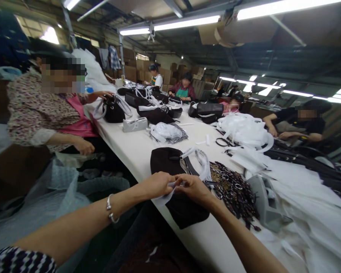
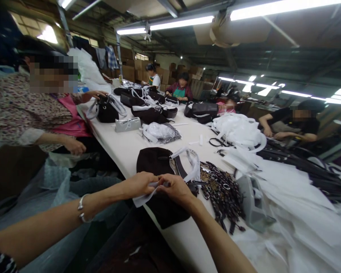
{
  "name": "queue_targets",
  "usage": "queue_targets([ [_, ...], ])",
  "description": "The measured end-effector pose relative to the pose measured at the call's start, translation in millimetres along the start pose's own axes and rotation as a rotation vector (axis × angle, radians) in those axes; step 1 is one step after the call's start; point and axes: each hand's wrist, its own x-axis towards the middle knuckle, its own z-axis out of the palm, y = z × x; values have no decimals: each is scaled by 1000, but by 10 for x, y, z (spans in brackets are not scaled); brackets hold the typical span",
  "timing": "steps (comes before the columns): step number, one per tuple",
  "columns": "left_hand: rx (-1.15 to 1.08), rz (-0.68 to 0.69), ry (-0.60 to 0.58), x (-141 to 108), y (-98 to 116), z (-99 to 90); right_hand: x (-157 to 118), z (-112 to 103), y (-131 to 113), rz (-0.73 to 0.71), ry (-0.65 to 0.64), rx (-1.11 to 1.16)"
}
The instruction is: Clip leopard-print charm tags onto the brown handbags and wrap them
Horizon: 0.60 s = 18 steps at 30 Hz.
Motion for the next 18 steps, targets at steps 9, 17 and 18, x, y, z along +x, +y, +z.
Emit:
queue_targets([
  [9,17,149,204,-481,-7,-55,114,87,-1,54,-51,-81],
  [17,53,-91,239,-552,0,61,188,130,24,118,-66,-109],
  [18,40,-97,283,-520,-17,82,182,115,20,120,-72,-91],
])
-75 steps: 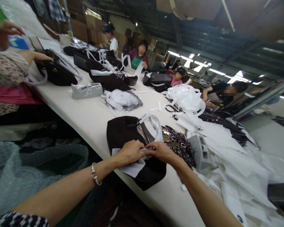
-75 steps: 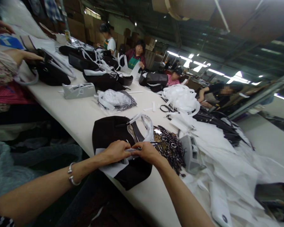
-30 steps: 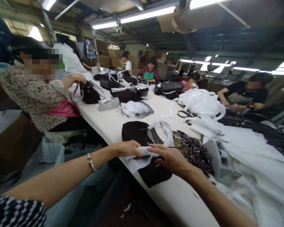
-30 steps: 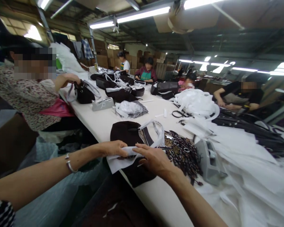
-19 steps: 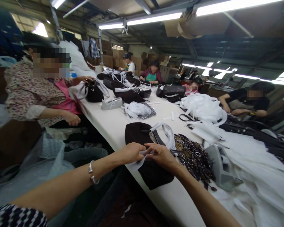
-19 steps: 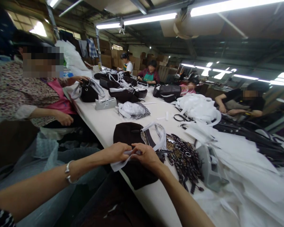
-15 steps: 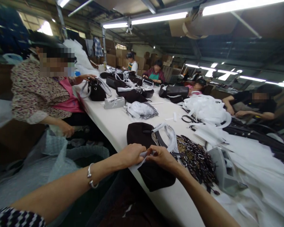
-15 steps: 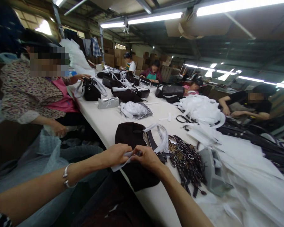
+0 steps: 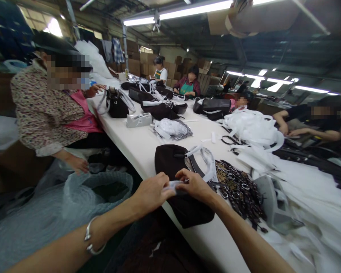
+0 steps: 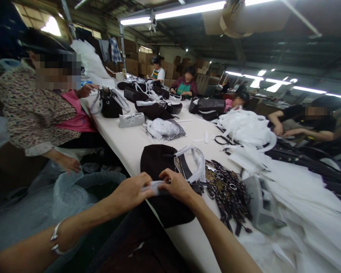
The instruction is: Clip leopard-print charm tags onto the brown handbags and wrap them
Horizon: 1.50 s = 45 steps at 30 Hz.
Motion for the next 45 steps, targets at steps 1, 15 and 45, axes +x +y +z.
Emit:
queue_targets([
  [1,-31,-9,37,26,-19,26,-12,-21,1,-6,-9,24],
  [15,-165,32,-131,123,-87,-57,-103,-182,212,56,-91,70],
  [45,-343,-126,-453,439,-213,-196,-1014,-682,508,225,373,145],
])
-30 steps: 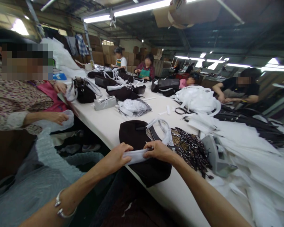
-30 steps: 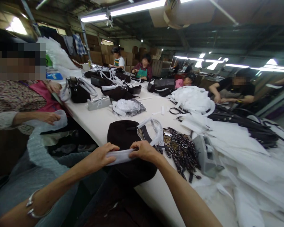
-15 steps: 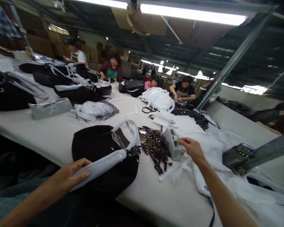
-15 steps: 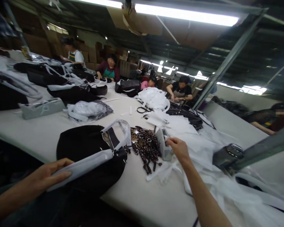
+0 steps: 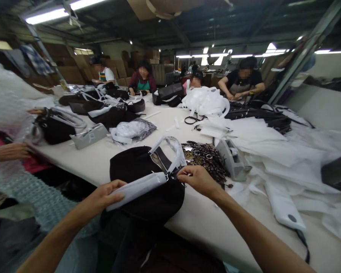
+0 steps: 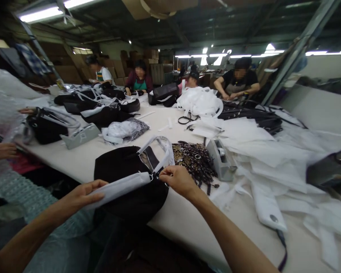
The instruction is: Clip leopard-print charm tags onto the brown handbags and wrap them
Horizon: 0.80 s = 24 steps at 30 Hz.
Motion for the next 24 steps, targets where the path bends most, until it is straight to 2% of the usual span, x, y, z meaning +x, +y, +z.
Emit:
queue_targets([
  [6,186,35,-44,-7,52,-131,72,270,71,-52,18,-48],
  [11,317,25,40,102,373,-247,94,421,45,-221,-44,-288],
  [13,315,31,20,247,551,-214,131,478,-3,-266,-82,-379],
  [16,239,-19,-157,535,756,-95,215,554,-63,-320,-178,-525],
  [19,203,-72,-297,842,809,32,289,606,-79,-371,-272,-625],
  [23,522,113,-215,1179,682,168,331,612,-75,-403,-280,-637],
  [24,587,162,-224,1235,640,201,335,603,-74,-428,-279,-626],
])
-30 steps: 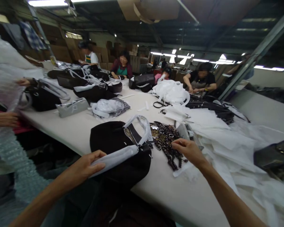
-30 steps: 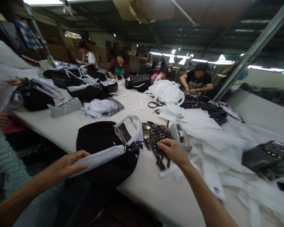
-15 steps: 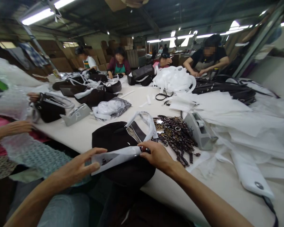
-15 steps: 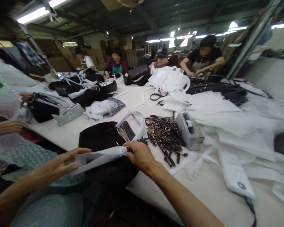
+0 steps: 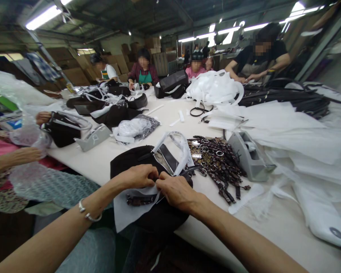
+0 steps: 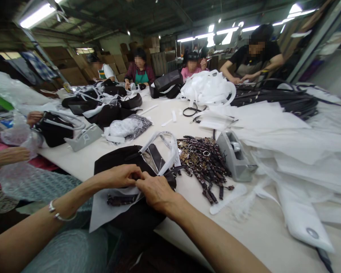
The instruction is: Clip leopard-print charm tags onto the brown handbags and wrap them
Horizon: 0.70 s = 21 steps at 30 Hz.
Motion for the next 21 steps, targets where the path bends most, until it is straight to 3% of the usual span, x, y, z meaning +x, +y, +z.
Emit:
queue_targets([
  [4,-26,113,-191,97,-38,142,-20,-22,55,-142,-2,23],
  [7,-101,140,-257,72,-8,206,-38,-8,106,-165,-40,1],
  [10,-81,115,-195,35,42,275,-35,10,107,-185,-73,-78],
  [15,231,-4,28,-3,141,440,-36,12,-44,-201,-116,-270],
  [21,229,-5,72,-10,135,554,-74,2,-143,-199,-164,-332],
])
